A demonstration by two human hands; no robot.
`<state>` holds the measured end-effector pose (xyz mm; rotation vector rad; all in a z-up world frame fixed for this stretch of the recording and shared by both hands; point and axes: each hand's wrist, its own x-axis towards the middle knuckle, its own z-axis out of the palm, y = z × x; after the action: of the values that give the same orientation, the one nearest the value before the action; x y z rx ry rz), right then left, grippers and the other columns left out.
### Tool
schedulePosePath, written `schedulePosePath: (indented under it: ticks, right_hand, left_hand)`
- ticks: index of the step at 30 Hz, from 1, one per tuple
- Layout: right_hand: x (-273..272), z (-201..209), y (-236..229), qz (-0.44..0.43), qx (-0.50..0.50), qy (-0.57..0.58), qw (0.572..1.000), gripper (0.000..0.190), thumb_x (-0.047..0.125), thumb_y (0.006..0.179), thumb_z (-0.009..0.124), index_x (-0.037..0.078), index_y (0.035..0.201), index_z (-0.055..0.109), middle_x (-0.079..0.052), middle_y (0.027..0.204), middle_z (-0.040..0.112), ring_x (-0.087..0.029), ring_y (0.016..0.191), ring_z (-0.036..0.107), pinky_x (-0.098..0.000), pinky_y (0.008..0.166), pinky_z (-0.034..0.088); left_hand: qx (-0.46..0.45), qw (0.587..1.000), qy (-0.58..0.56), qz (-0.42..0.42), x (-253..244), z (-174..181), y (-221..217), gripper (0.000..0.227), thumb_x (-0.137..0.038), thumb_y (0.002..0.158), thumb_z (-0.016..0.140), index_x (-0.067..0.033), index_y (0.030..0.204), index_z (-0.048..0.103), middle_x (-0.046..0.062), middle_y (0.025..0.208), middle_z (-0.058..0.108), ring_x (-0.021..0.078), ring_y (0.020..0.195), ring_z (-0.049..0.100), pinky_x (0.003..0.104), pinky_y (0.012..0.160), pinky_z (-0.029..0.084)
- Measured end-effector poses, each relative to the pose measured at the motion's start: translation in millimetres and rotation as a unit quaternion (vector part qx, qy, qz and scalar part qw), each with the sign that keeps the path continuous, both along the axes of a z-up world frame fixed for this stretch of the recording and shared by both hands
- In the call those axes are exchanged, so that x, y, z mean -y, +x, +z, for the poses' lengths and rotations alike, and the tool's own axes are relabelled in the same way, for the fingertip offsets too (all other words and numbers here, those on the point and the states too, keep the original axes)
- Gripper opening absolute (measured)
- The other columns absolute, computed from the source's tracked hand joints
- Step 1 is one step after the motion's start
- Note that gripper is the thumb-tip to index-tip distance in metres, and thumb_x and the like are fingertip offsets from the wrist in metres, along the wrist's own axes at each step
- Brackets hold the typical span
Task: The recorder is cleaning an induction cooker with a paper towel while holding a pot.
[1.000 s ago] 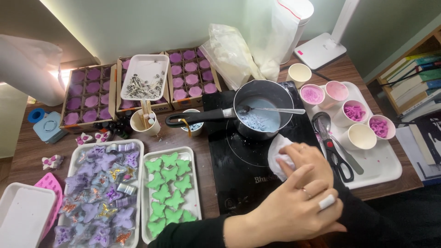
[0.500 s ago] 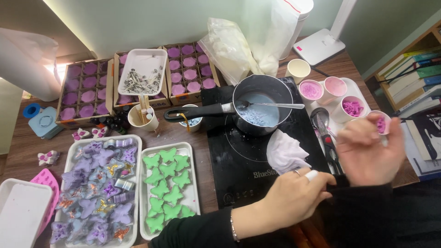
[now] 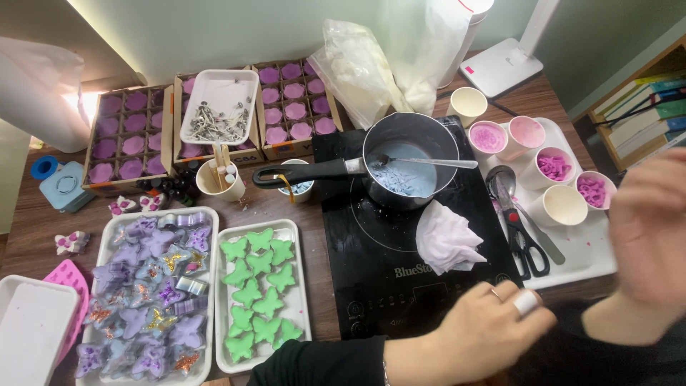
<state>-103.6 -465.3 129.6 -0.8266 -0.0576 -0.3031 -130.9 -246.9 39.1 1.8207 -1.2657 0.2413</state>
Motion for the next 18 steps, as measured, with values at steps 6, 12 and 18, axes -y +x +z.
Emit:
schedulePosePath:
  ticks: [6,12,18]
  right_hand:
    - [-43,-70,-9,-0.062,-0.074,-0.224,0.97,0.021,0.021,0.108,0.057,0.003,0.116,0.066,-0.009,0.097,0.067,-0.021,0.093,0.065,-0.0426,0.091,0.052]
    - [-95,-100,-6,-0.052,-0.067,-0.72,0.689,0.035,0.013,0.088,0.067,0.007,0.123,0.068,-0.014,0.126,0.07,-0.028,0.119,0.066,-0.0421,0.101,0.051]
    - [-93,-120,8,-0.012,0.039,-0.815,0.578,0.049,0.016,0.088,0.064,0.007,0.136,0.06,-0.019,0.145,0.055,-0.036,0.137,0.049,-0.0459,0.108,0.041]
  left_hand:
    - [-0.051,0.991,0.054,0.109,-49,15,53,0.033,-0.013,0.093,0.065,-0.0086,0.126,0.066,0.009,0.085,0.065,0.0276,0.076,0.066,0.041,0.067,0.051]
    - [0.079,0.939,0.087,0.322,-146,55,156,0.028,-0.024,0.087,0.074,-0.0113,0.112,0.071,0.009,0.099,0.07,0.0296,0.091,0.065,0.044,0.08,0.049]
    - [0.136,0.905,0.242,0.323,-173,30,214,0.055,-0.05,0.072,0.079,-0.0101,0.11,0.071,0.008,0.099,0.071,0.0278,0.097,0.066,0.044,0.083,0.048]
